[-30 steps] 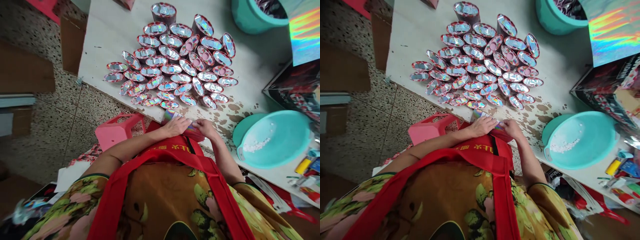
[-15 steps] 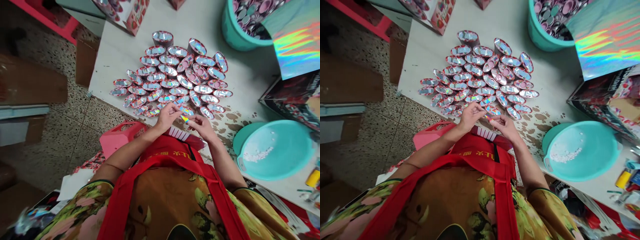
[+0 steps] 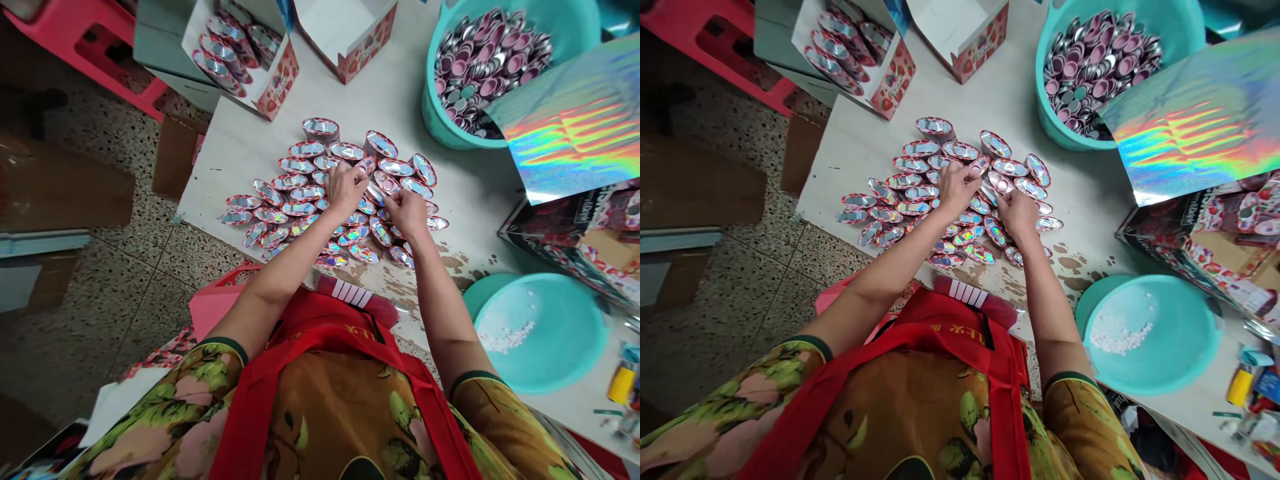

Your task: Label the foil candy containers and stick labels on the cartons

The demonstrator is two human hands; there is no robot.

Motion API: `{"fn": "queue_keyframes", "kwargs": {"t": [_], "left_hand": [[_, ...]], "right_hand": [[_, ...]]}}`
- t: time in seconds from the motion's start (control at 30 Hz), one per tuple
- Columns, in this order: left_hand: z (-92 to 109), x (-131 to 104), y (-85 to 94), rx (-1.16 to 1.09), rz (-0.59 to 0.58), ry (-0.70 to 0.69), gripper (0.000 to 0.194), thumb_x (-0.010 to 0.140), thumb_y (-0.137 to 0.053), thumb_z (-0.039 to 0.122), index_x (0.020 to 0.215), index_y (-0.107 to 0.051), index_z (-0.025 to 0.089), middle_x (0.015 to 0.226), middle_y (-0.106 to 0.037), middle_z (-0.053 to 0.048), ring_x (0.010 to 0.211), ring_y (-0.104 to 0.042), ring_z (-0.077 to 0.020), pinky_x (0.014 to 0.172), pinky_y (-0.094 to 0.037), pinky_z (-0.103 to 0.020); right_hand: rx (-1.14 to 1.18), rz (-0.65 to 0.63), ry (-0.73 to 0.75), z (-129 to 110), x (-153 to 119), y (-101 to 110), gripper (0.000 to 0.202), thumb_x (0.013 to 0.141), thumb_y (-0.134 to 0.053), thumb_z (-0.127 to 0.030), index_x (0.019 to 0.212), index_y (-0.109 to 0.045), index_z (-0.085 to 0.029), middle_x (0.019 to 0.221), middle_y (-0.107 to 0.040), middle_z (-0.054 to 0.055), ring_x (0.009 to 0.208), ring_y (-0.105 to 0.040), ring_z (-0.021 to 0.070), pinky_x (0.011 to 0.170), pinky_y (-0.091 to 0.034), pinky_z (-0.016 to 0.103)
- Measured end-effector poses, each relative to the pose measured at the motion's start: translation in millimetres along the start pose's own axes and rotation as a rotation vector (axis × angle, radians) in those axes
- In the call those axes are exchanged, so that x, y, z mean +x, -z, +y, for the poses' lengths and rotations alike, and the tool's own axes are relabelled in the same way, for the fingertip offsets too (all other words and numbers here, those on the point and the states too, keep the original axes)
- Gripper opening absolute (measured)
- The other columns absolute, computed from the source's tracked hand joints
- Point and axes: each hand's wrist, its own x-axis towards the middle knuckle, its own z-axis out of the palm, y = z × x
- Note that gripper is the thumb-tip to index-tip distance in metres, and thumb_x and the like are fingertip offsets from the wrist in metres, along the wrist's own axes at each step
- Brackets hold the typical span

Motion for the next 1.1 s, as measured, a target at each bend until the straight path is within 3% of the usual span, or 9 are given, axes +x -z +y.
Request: {"fn": "queue_keyframes", "kwargs": {"t": [0.3, 0.43, 0.5, 0.57, 0.7, 0.8, 0.9, 1.0, 1.1], "left_hand": [[-5.7, 16.5, -12.2, 0.131, -0.101, 0.055, 0.006, 0.085, -0.066, 0.022, 0.09, -0.064, 0.025, 0.11, -0.06, -0.01, 0.122, -0.049, -0.0334, 0.1, -0.041, -0.051], [-9.6, 16.7, -1.6, 0.087, -0.061, 0.009, 0.005, 0.086, -0.067, 0.027, 0.09, -0.065, 0.027, 0.11, -0.061, -0.009, 0.118, -0.05, -0.0325, 0.1, -0.041, -0.049], [-18.3, -6.1, 20.2, 0.067, -0.065, -0.109, 0.008, 0.088, -0.066, 0.032, 0.094, -0.066, 0.027, 0.108, -0.063, -0.008, 0.115, -0.051, -0.03, 0.1, -0.042, -0.046], [-32.5, -48.0, 49.6, 0.071, -0.137, -0.253, 0.014, 0.094, -0.058, 0.037, 0.096, -0.067, 0.027, 0.105, -0.064, -0.007, 0.109, -0.054, -0.0263, 0.098, -0.043, -0.043], [-67.6, -153.0, 96.4, 0.186, -0.464, -0.498, 0.03, 0.1, -0.047, 0.041, 0.1, -0.072, 0.024, 0.1, -0.071, -0.009, 0.096, -0.06, -0.0243, 0.088, -0.045, -0.04], [-89.1, -204.9, 102.9, 0.242, -0.619, -0.5, 0.033, 0.101, -0.043, 0.033, 0.118, -0.07, 0.025, 0.117, -0.073, -0.013, 0.106, -0.064, -0.0277, 0.087, -0.045, -0.042], [-104.3, -224.6, 100.0, 0.182, -0.636, -0.388, 0.035, 0.1, -0.043, 0.029, 0.124, -0.068, 0.028, 0.135, -0.066, -0.013, 0.121, -0.063, -0.029, 0.091, -0.045, -0.044], [-114.2, -231.4, 104.6, 0.062, -0.676, -0.363, 0.025, 0.097, -0.05, 0.029, 0.11, -0.071, 0.031, 0.134, -0.067, -0.01, 0.124, -0.062, -0.026, 0.095, -0.046, -0.042], [-111.7, -231.7, 115.8, -0.063, -0.633, -0.254, 0.016, 0.094, -0.054, 0.028, 0.086, -0.068, 0.025, 0.105, -0.077, -0.006, 0.1, -0.069, -0.0203, 0.089, -0.049, -0.035]], "right_hand": [[-0.095, 0.022, 0.005, 17.7, 35.4, -14.9, 0.029, 0.089, -0.061, -0.043, 0.088, -0.066, -0.015, 0.084, -0.066, 0.014, 0.085, -0.062, 0.0291, 0.078, -0.049, 0.045], [-0.041, 0.101, 0.123, 18.9, 9.3, -11.7, 0.033, 0.095, -0.053, -0.043, 0.111, -0.064, -0.016, 0.101, -0.068, 0.014, 0.091, -0.062, 0.0278, 0.081, -0.048, 0.044], [-0.002, 0.03, 0.214, 15.0, -32.2, -15.3, 0.031, 0.096, -0.054, -0.043, 0.114, -0.064, -0.019, 0.106, -0.07, 0.012, 0.092, -0.063, 0.0264, 0.08, -0.047, 0.039], [0.031, -0.217, 0.329, 12.3, -82.5, -26.0, 0.032, 0.093, -0.059, -0.047, 0.109, -0.068, -0.021, 0.103, -0.073, 0.009, 0.088, -0.065, 0.025, 0.076, -0.046, 0.034], [-0.103, -0.622, 0.349, 13.1, -154.7, -59.0, 0.028, 0.094, -0.06, -0.042, 0.113, -0.072, -0.025, 0.104, -0.076, 0.009, 0.091, -0.069, 0.0254, 0.075, -0.044, 0.031], [-0.122, -0.673, 0.254, 15.7, -162.1, -75.8, 0.028, 0.099, -0.05, -0.035, 0.106, -0.075, -0.025, 0.099, -0.077, 0.008, 0.089, -0.069, 0.0234, 0.074, -0.043, 0.029], [-0.034, -0.688, 0.214, 18.9, -149.8, -82.3, 0.026, 0.097, -0.052, -0.032, 0.099, -0.076, -0.021, 0.089, -0.077, 0.006, 0.08, -0.066, 0.0195, 0.07, -0.042, 0.026], [0.01, -0.687, 0.192, 22.6, -139.8, -86.1, 0.026, 0.095, -0.053, -0.031, 0.092, -0.076, -0.019, 0.083, -0.075, 0.004, 0.075, -0.063, 0.0171, 0.068, -0.041, 0.025], [0.001, -0.658, 0.173, 23.6, -138.5, -86.9, 0.025, 0.093, -0.053, -0.031, 0.09, -0.075, -0.019, 0.088, -0.076, 0.006, 0.08, -0.064, 0.0192, 0.074, -0.043, 0.027]]}}
